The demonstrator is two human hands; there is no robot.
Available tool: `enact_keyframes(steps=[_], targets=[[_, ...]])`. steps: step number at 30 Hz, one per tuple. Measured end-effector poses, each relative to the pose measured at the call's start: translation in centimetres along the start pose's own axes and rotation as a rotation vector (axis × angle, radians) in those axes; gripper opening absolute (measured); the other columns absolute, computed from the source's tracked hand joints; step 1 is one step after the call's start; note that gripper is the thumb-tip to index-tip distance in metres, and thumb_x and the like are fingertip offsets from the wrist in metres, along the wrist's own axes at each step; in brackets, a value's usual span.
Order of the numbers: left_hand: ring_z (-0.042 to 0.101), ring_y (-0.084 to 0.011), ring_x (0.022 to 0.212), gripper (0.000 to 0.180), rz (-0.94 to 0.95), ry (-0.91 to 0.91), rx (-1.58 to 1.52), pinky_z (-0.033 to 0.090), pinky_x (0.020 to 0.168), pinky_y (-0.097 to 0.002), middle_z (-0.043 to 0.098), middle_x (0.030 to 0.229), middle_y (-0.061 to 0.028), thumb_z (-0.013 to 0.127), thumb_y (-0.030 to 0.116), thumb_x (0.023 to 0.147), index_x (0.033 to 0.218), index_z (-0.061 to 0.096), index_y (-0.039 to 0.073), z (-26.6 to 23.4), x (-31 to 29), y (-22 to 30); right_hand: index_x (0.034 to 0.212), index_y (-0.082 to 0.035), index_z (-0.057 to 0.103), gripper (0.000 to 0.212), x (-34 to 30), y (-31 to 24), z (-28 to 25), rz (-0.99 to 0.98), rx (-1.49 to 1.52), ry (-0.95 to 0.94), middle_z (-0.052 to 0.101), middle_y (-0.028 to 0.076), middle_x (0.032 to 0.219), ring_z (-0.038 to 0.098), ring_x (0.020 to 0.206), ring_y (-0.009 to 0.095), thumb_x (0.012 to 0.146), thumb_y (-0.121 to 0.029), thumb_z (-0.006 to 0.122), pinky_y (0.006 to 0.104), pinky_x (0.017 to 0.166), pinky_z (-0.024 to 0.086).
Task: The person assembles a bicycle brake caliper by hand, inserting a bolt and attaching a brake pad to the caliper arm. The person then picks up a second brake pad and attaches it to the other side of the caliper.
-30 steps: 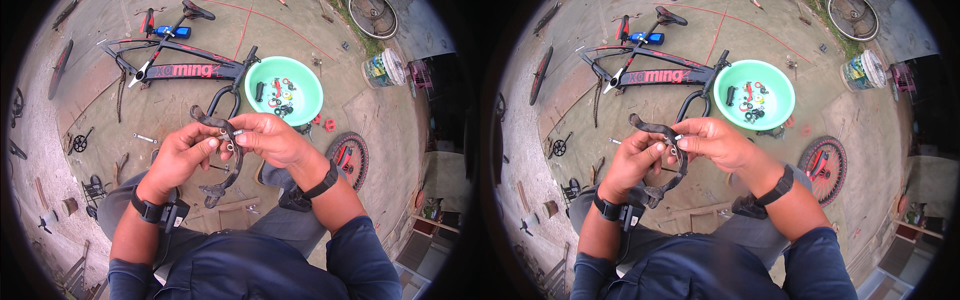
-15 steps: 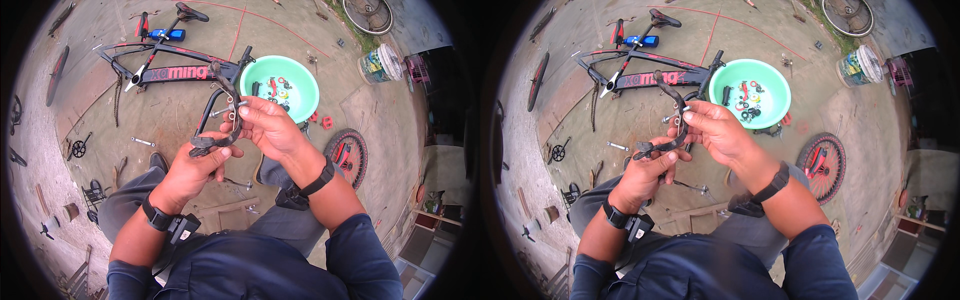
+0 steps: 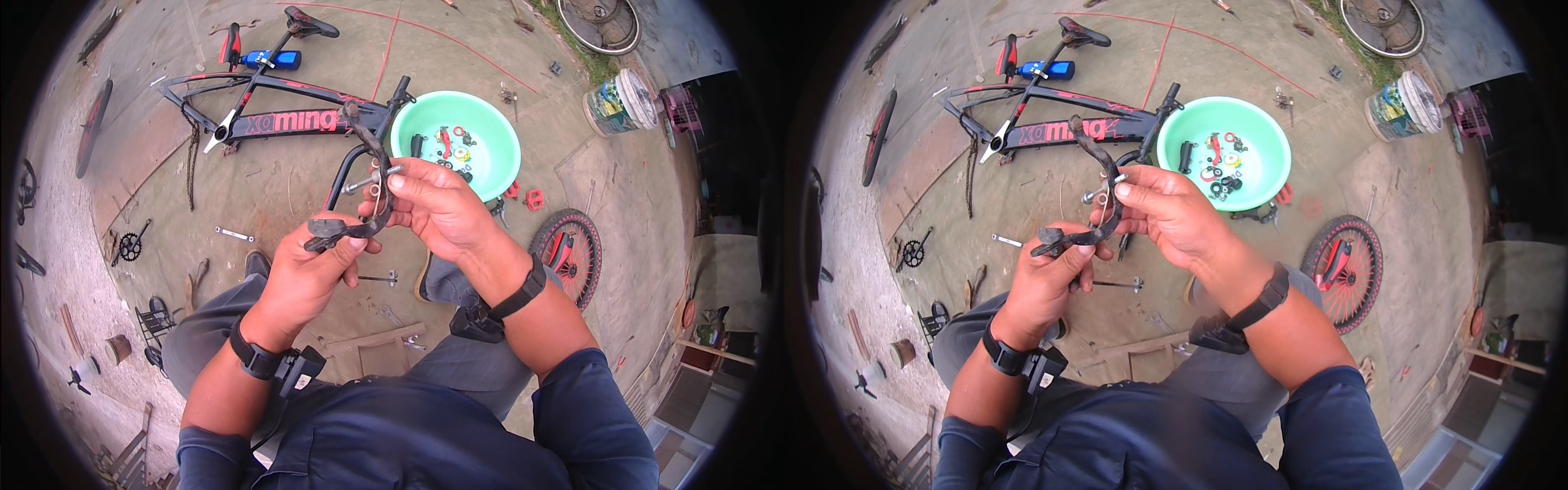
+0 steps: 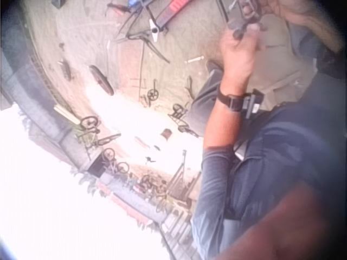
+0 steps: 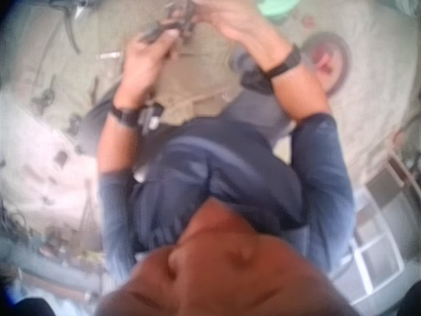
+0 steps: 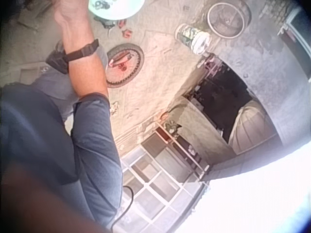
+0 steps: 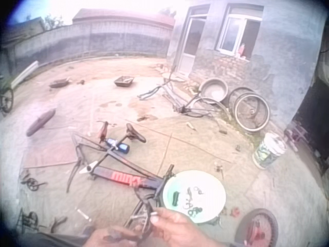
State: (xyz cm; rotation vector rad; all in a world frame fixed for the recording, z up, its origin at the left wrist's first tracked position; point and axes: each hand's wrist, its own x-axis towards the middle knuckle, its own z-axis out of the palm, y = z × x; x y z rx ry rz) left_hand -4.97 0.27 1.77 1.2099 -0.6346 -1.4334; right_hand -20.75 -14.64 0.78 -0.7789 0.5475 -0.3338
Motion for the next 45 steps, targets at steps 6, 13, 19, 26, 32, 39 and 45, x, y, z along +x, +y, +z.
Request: enact_keyframes(steps=[6, 13, 19, 26, 32, 39, 45], targets=[[0.058, -0.0076, 0.065, 0.015, 0.038, -0.028, 0.047, 0.049, 0.060, -0.0236, 0.071, 0.096, -0.0083, 0.064, 0.012, 0.097, 0.108, 0.063, 0.002, -0.3, -0.2, 0.3, 0.125, -0.004, 0.059, 0.029, -0.1, -0.4, 0.0, 0.026, -0.026, -0.034, 0.069, 0.010, 0.108, 0.070, 0.092, 0.017, 0.100, -0.019, 0.057, 0.0266, 0.072, 0.054], [0.060, -0.0107, 0.066, 0.015, 0.159, -0.100, 0.204, 0.049, 0.060, -0.0241, 0.068, 0.100, -0.0115, 0.060, 0.011, 0.096, 0.106, 0.061, 0.000, -0.9, -0.2, 0.1, 0.125, -0.004, 0.059, 0.029, -0.3, -0.7, 0.3, 0.026, -0.024, -0.069, 0.071, 0.008, 0.104, 0.068, 0.080, 0.011, 0.099, -0.017, 0.058, 0.0212, 0.059, 0.051], [0.059, -0.0116, 0.067, 0.016, 0.275, -0.139, 0.189, 0.049, 0.060, -0.0249, 0.063, 0.101, -0.0108, 0.059, 0.013, 0.098, 0.108, 0.062, 0.000, -1.5, -0.1, 0.1, 0.125, -0.002, 0.060, 0.031, -0.2, -0.6, 0.2, 0.006, -0.032, -0.086, 0.071, 0.010, 0.102, 0.067, 0.076, 0.010, 0.097, -0.016, 0.061, 0.0190, 0.055, 0.049], [0.057, -0.0094, 0.080, 0.010, 0.169, -0.185, 0.133, 0.047, 0.069, -0.0252, 0.064, 0.091, -0.0026, 0.064, 0.003, 0.093, 0.103, 0.066, 0.001, -1.9, -0.3, 1.1, 0.126, 0.002, 0.057, 0.034, -0.1, -0.6, 0.0, -0.010, -0.108, -0.128, 0.070, 0.013, 0.104, 0.070, 0.079, 0.014, 0.097, -0.015, 0.062, 0.0198, 0.053, 0.050], [0.057, -0.0104, 0.082, 0.010, 0.141, -0.228, 0.162, 0.047, 0.072, -0.0261, 0.064, 0.091, -0.0028, 0.064, 0.001, 0.093, 0.102, 0.066, 0.000, -2.3, -0.3, 1.4, 0.128, 0.004, 0.054, 0.037, -0.1, -0.5, 0.2, -0.009, -0.106, -0.154, 0.068, 0.013, 0.106, 0.071, 0.080, 0.016, 0.097, -0.015, 0.061, 0.0199, 0.054, 0.051], [0.059, -0.0127, 0.080, 0.011, 0.220, -0.223, 0.298, 0.048, 0.071, -0.0270, 0.064, 0.090, -0.0050, 0.066, 0.001, 0.090, 0.101, 0.067, 0.002, -2.3, 0.0, 1.2, 0.131, 0.004, 0.052, 0.038, -0.3, -0.6, 0.4, -0.018, -0.050, -0.129, 0.068, 0.014, 0.109, 0.071, 0.082, 0.017, 0.098, -0.013, 0.059, 0.0222, 0.061, 0.056], [0.062, -0.0162, 0.078, 0.018, 0.350, -0.147, 0.437, 0.049, 0.070, -0.0278, 0.065, 0.088, -0.0071, 0.072, -0.001, 0.082, 0.100, 0.067, 0.002, -2.0, 0.1, 0.9, 0.131, 0.002, 0.054, 0.035, -0.3, -0.5, 0.6, -0.047, -0.023, -0.120, 0.068, 0.011, 0.108, 0.070, 0.084, 0.016, 0.099, -0.012, 0.058, 0.0233, 0.064, 0.057]])
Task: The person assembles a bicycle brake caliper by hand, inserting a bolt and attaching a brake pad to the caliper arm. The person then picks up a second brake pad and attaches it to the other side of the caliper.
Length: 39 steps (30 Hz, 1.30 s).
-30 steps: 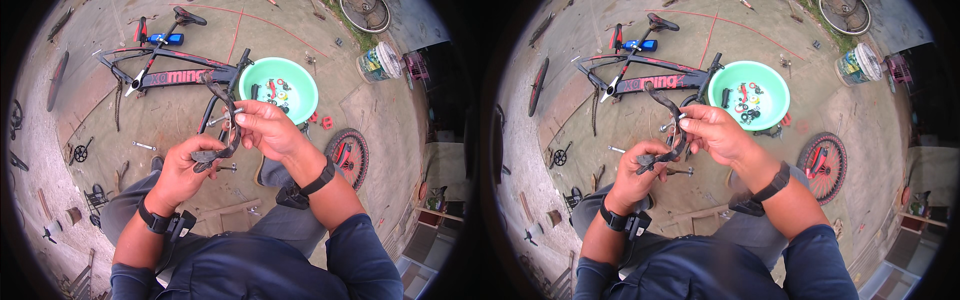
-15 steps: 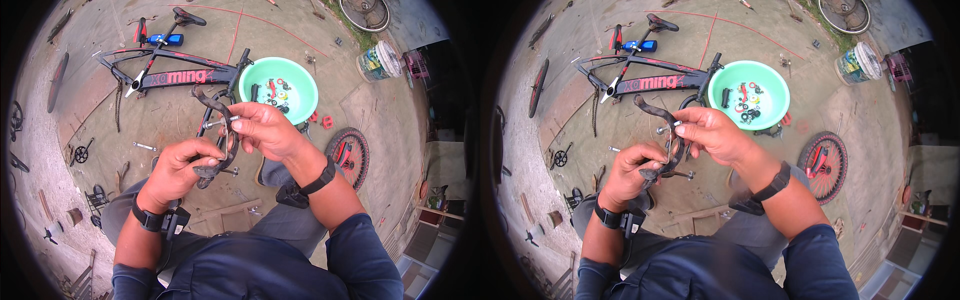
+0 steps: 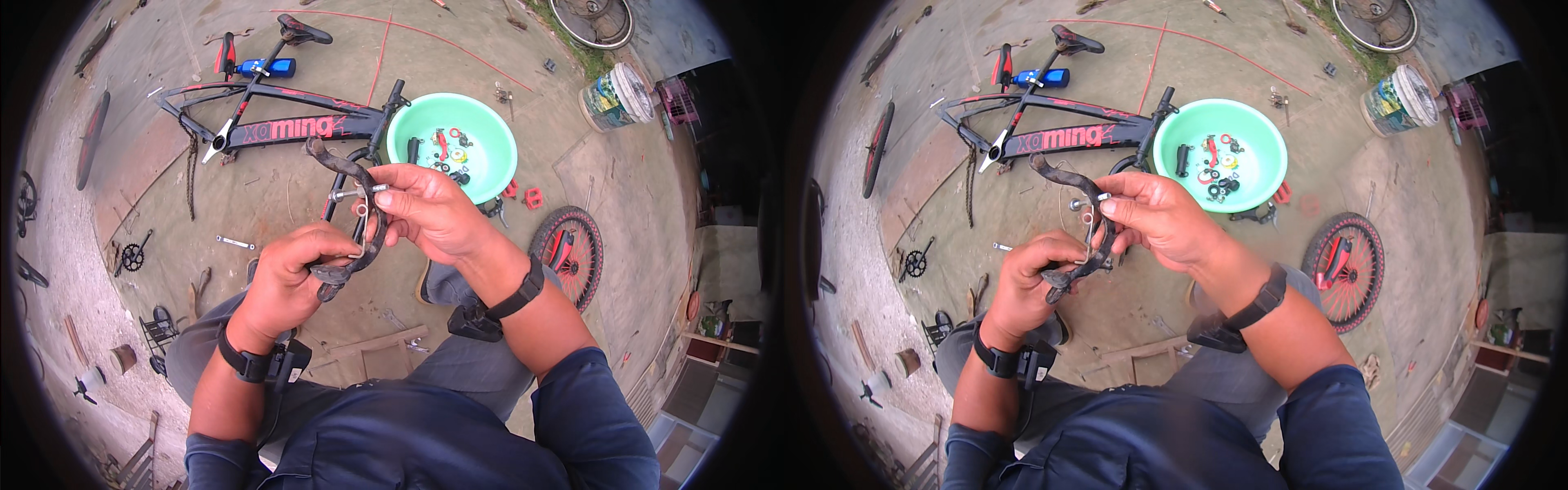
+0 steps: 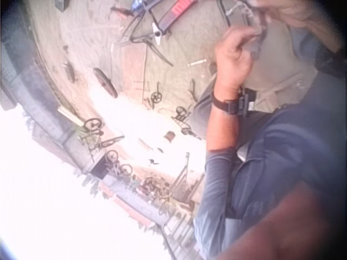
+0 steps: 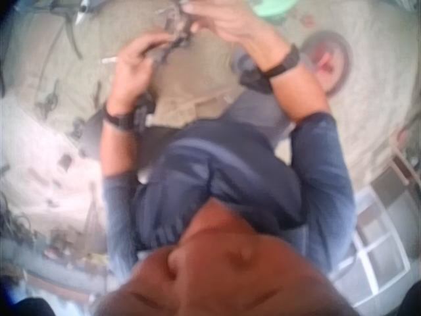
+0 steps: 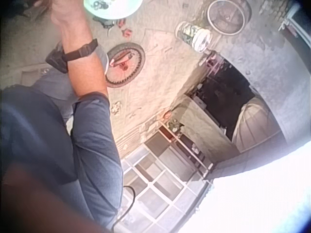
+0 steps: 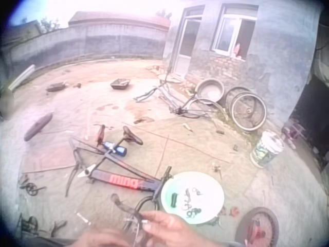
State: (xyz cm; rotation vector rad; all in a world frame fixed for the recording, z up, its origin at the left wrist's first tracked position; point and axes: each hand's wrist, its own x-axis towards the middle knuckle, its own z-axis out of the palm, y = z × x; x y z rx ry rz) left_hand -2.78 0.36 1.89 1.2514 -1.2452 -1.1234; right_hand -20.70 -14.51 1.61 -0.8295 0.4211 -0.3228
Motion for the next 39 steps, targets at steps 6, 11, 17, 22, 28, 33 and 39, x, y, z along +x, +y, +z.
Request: enact_keyframes(steps=[6, 11, 17, 22, 28, 33, 39], targets=[[0.066, -0.0198, 0.079, 0.027, 0.151, 0.072, 0.177, 0.051, 0.069, -0.0302, 0.067, 0.088, -0.0082, 0.077, -0.004, 0.076, 0.100, 0.068, 0.005, 0.5, 0.2, 0.0, 0.128, 0.002, 0.055, 0.032, 0.0, 0.1, 0.4, -0.007, -0.006, 0.047, 0.067, 0.006, 0.105, 0.069, 0.085, 0.015, 0.099, -0.012, 0.057, 0.0234, 0.065, 0.056], [0.066, -0.0207, 0.082, 0.030, 0.143, 0.094, 0.182, 0.052, 0.073, -0.0307, 0.068, 0.091, -0.0084, 0.081, -0.001, 0.075, 0.102, 0.068, 0.005, 0.6, 0.3, -0.1, 0.127, 0.001, 0.055, 0.031, 0.0, 0.1, 0.5, -0.006, -0.033, 0.076, 0.066, 0.005, 0.105, 0.069, 0.085, 0.014, 0.100, -0.013, 0.057, 0.0234, 0.067, 0.056], [0.065, -0.0167, 0.091, 0.040, -0.044, 0.046, 0.018, 0.051, 0.082, -0.0300, 0.069, 0.099, -0.0055, 0.086, 0.007, 0.073, 0.109, 0.068, 0.005, 0.1, 0.0, 0.3, 0.128, 0.000, 0.056, 0.031, 0.0, -0.2, 0.5, -0.022, -0.071, 0.093, 0.066, 0.005, 0.104, 0.068, 0.087, 0.014, 0.100, -0.013, 0.056, 0.0239, 0.069, 0.056], [0.063, -0.0135, 0.098, 0.050, -0.204, 0.055, -0.196, 0.050, 0.089, -0.0301, 0.068, 0.105, -0.0038, 0.087, 0.009, 0.074, 0.119, 0.065, 0.004, 0.1, -0.4, 0.4, 0.128, 0.000, 0.056, 0.031, -0.1, -0.1, 0.7, -0.052, -0.078, 0.097, 0.066, 0.004, 0.103, 0.068, 0.088, 0.013, 0.100, -0.014, 0.056, 0.0244, 0.070, 0.056], [0.062, -0.0083, 0.084, 0.044, -0.121, 0.144, -0.263, 0.050, 0.069, -0.0226, 0.068, 0.107, -0.0074, 0.082, 0.008, 0.080, 0.117, 0.059, 0.003, 0.6, -0.6, -0.1, 0.128, 0.001, 0.056, 0.032, 0.0, -0.2, 0.6, -0.084, -0.092, 0.111, 0.066, 0.004, 0.103, 0.067, 0.088, 0.013, 0.101, -0.014, 0.056, 0.0240, 0.070, 0.056], [0.060, -0.0072, 0.086, 0.032, -0.154, 0.089, -0.110, 0.049, 0.073, -0.0235, 0.068, 0.101, -0.0032, 0.080, 0.007, 0.083, 0.110, 0.062, 0.005, 0.2, -0.8, -0.1, 0.129, 0.002, 0.055, 0.033, 0.0, -0.1, 0.7, -0.072, -0.122, 0.096, 0.066, 0.005, 0.104, 0.067, 0.087, 0.013, 0.101, -0.015, 0.056, 0.0236, 0.070, 0.056], [0.059, -0.0065, 0.085, 0.029, -0.153, 0.096, -0.048, 0.049, 0.075, -0.0243, 0.068, 0.095, -0.0004, 0.080, 0.007, 0.083, 0.108, 0.064, 0.005, 0.4, -0.7, -0.1, 0.130, 0.003, 0.054, 0.034, -0.2, -0.2, 0.7, -0.069, -0.175, 0.104, 0.066, 0.006, 0.107, 0.068, 0.087, 0.014, 0.100, -0.014, 0.056, 0.0246, 0.070, 0.056]])
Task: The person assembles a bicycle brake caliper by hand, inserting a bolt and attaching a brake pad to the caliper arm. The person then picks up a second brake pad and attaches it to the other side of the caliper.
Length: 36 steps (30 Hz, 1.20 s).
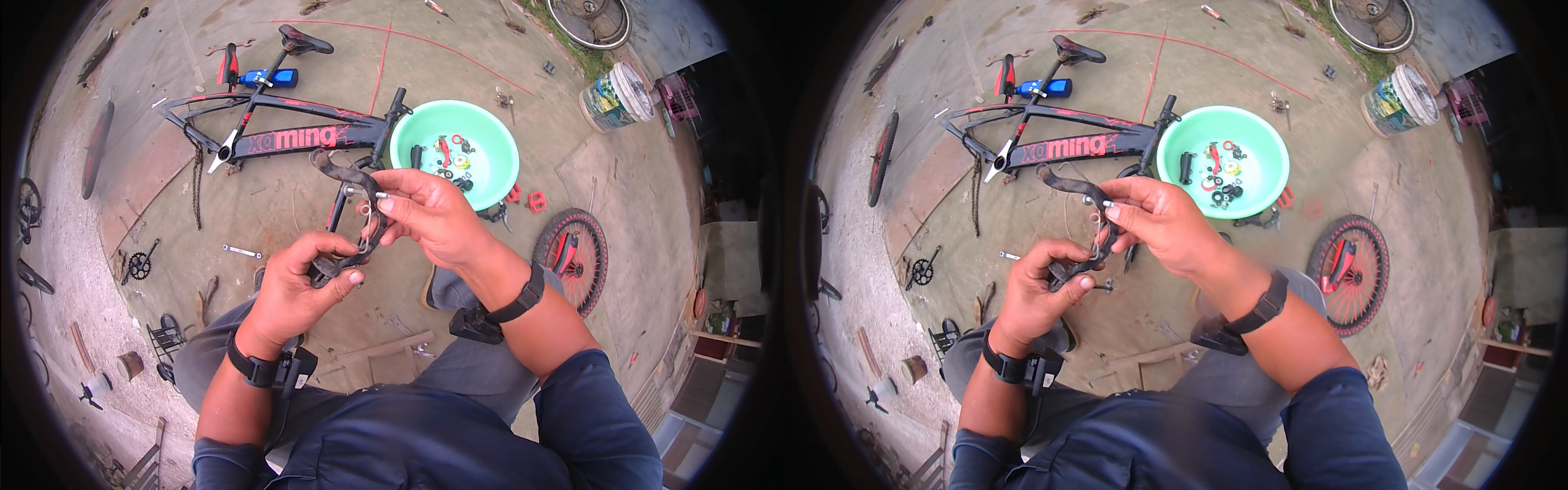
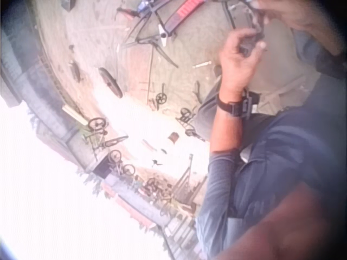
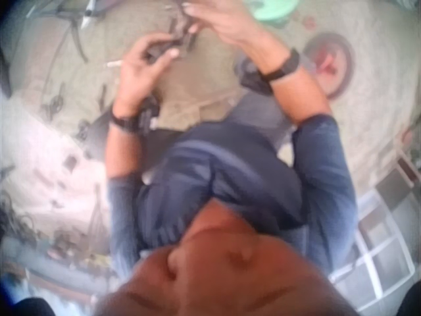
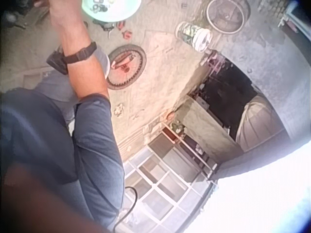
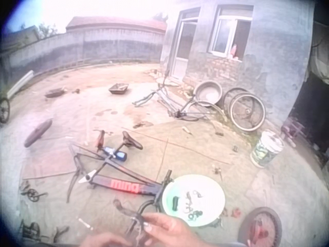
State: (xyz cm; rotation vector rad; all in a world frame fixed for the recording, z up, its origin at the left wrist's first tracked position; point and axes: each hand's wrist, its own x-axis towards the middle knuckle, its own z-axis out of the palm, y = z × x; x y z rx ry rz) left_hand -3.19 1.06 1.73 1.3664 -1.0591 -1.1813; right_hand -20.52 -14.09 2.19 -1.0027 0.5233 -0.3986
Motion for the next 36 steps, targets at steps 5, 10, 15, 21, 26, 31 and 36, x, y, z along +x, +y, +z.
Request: enact_keyframes(steps=[5, 10, 15, 21, 26, 31, 36], targets=[[0.063, -0.0113, 0.097, 0.039, 0.061, -0.096, 0.149, 0.051, 0.081, -0.0261, 0.067, 0.107, -0.0044, 0.080, 0.005, 0.081, 0.115, 0.061, 0.004, -0.65, -0.02, 0.03, 0.132, 0.002, 0.053, 0.036, 0.14, 0.15, -0.26, -0.019, -0.050, -0.016, 0.067, 0.009, 0.110, 0.069, 0.088, 0.017, 0.100, -0.014, 0.057, 0.0257, 0.069, 0.057], [0.063, -0.0132, 0.091, 0.041, 0.064, -0.073, 0.132, 0.050, 0.081, -0.0278, 0.067, 0.104, -0.0036, 0.084, 0.007, 0.075, 0.112, 0.064, 0.006, -0.39, 0.04, 0.10, 0.132, 0.003, 0.053, 0.037, 0.06, -0.07, -0.39, -0.028, -0.103, -0.040, 0.067, 0.008, 0.109, 0.069, 0.088, 0.016, 0.100, -0.014, 0.057, 0.0247, 0.069, 0.056], [0.063, -0.0141, 0.092, 0.044, 0.007, -0.092, 0.115, 0.050, 0.082, -0.0284, 0.066, 0.107, -0.0045, 0.084, 0.007, 0.075, 0.114, 0.063, 0.006, -0.42, -0.08, 0.36, 0.131, 0.004, 0.053, 0.037, 0.08, -0.20, -0.34, -0.040, -0.118, -0.052, 0.066, 0.009, 0.109, 0.069, 0.088, 0.016, 0.100, -0.015, 0.058, 0.0244, 0.068, 0.056], [0.063, -0.0154, 0.095, 0.046, -0.013, -0.110, 0.101, 0.050, 0.084, -0.0290, 0.066, 0.109, -0.0054, 0.084, 0.006, 0.075, 0.116, 0.063, 0.006, -0.53, -0.20, 0.48, 0.130, 0.005, 0.053, 0.037, 0.02, -0.20, -0.32, -0.046, -0.115, -0.065, 0.067, 0.009, 0.108, 0.069, 0.089, 0.017, 0.100, -0.016, 0.058, 0.0247, 0.068, 0.056], [0.064, -0.0176, 0.103, 0.048, -0.006, -0.124, 0.093, 0.050, 0.090, -0.0312, 0.067, 0.112, -0.0073, 0.083, 0.005, 0.075, 0.118, 0.062, 0.006, -0.57, -0.15, 0.61, 0.130, 0.005, 0.053, 0.037, -0.01, -0.17, -0.28, -0.055, -0.109, -0.072, 0.067, 0.010, 0.110, 0.069, 0.090, 0.017, 0.100, -0.015, 0.058, 0.0249, 0.069, 0.056], [0.063, -0.0178, 0.106, 0.053, -0.046, -0.111, 0.060, 0.049, 0.093, -0.0328, 0.067, 0.114, -0.0082, 0.084, 0.006, 0.074, 0.122, 0.061, 0.005, -0.52, -0.33, 0.54, 0.131, 0.005, 0.053, 0.037, -0.08, -0.19, -0.35, -0.051, -0.107, -0.074, 0.067, 0.010, 0.110, 0.069, 0.090, 0.017, 0.100, -0.015, 0.058, 0.0252, 0.069, 0.056], [0.063, -0.0166, 0.105, 0.062, 0.021, -0.127, 0.124, 0.050, 0.090, -0.0315, 0.068, 0.113, -0.0077, 0.086, 0.008, 0.072, 0.127, 0.057, 0.007, -0.73, -0.10, 0.20, 0.131, 0.005, 0.053, 0.036, -0.14, -0.21, -0.58, -0.050, -0.120, -0.078, 0.068, 0.010, 0.109, 0.069, 0.090, 0.017, 0.100, -0.014, 0.057, 0.0255, 0.069, 0.056]])
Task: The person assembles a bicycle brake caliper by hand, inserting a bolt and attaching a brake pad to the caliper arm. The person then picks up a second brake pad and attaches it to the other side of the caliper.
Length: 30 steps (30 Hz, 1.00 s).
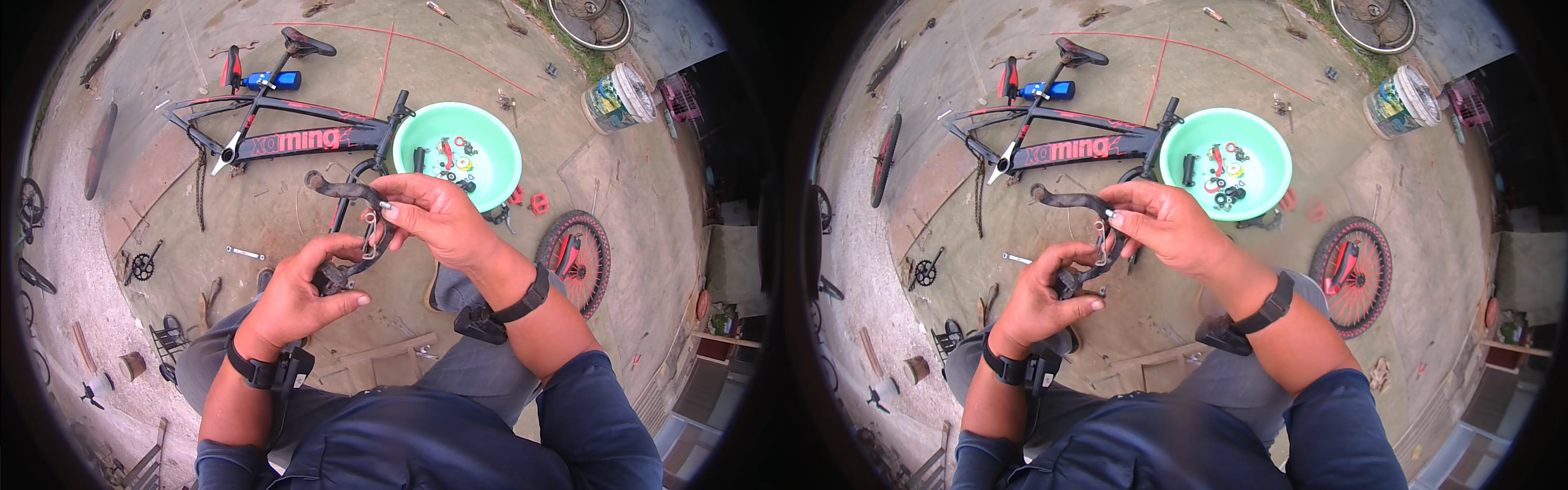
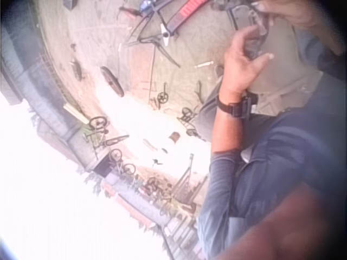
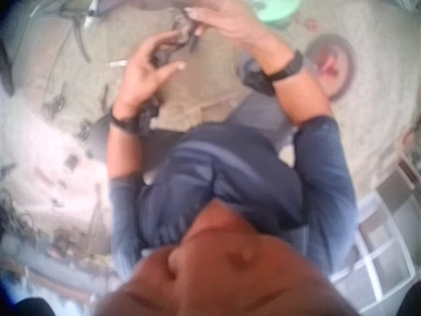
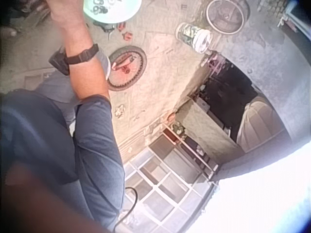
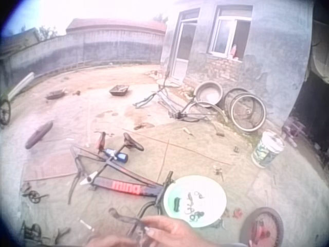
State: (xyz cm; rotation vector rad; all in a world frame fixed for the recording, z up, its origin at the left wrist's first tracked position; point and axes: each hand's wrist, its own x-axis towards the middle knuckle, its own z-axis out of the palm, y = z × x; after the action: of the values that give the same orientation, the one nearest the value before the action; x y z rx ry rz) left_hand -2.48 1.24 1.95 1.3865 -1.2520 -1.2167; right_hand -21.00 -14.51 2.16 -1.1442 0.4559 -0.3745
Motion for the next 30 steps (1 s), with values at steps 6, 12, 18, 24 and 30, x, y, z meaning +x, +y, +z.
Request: enact_keyframes(steps=[6, 12, 18, 24, 30], targets=[[0.059, -0.0086, 0.080, 0.067, -0.027, -0.061, 0.014, 0.047, 0.068, -0.0243, 0.069, 0.114, -0.0075, 0.088, 0.015, 0.072, 0.130, 0.056, 0.006, -1.3, -0.2, 0.6, 0.131, 0.005, 0.053, 0.036, -0.1, -0.2, -0.3, 0.019, -0.024, -0.009, 0.068, 0.010, 0.109, 0.070, 0.089, 0.018, 0.100, -0.013, 0.057, 0.0258, 0.069, 0.056], [0.055, -0.0064, 0.065, 0.049, -0.123, -0.060, -0.082, 0.044, 0.061, -0.0221, 0.069, 0.106, -0.0064, 0.082, 0.027, 0.081, 0.119, 0.063, 0.003, -2.4, 0.2, 1.4, 0.128, 0.003, 0.056, 0.032, -0.2, -0.3, 0.3, 0.019, -0.023, 0.019, 0.068, 0.006, 0.098, 0.063, 0.079, 0.009, 0.100, -0.013, 0.057, 0.0244, 0.068, 0.054], [0.055, -0.0128, 0.058, 0.026, -0.048, -0.046, 0.248, 0.045, 0.058, -0.0260, 0.068, 0.085, -0.0082, 0.077, 0.020, 0.085, 0.103, 0.070, 0.002, -1.6, 1.1, 2.3, 0.129, 0.003, 0.056, 0.032, -0.2, 0.1, 0.8, 0.041, -0.119, -0.032, 0.068, 0.006, 0.101, 0.064, 0.084, 0.010, 0.100, -0.011, 0.057, 0.0247, 0.069, 0.054], [0.064, -0.0322, 0.068, 0.019, 0.180, -0.053, 0.366, 0.051, 0.063, -0.0392, 0.069, 0.084, -0.0122, 0.075, 0.019, 0.085, 0.096, 0.071, 0.005, -0.7, 1.9, 1.3, 0.129, 0.003, 0.056, 0.033, -0.3, 0.2, 1.1, 0.052, -0.150, -0.065, 0.067, 0.006, 0.106, 0.066, 0.089, 0.012, 0.099, -0.009, 0.058, 0.0251, 0.072, 0.053], [0.065, -0.0330, 0.069, 0.018, 0.134, -0.057, 0.413, 0.052, 0.063, -0.0395, 0.069, 0.079, -0.0110, 0.073, 0.023, 0.087, 0.095, 0.072, 0.008, -0.5, 1.5, 0.8, 0.129, 0.002, 0.057, 0.032, -0.4, 0.3, 1.3, 0.047, -0.161, -0.069, 0.066, 0.004, 0.104, 0.064, 0.088, 0.009, 0.098, -0.007, 0.058, 0.0237, 0.073, 0.051]])
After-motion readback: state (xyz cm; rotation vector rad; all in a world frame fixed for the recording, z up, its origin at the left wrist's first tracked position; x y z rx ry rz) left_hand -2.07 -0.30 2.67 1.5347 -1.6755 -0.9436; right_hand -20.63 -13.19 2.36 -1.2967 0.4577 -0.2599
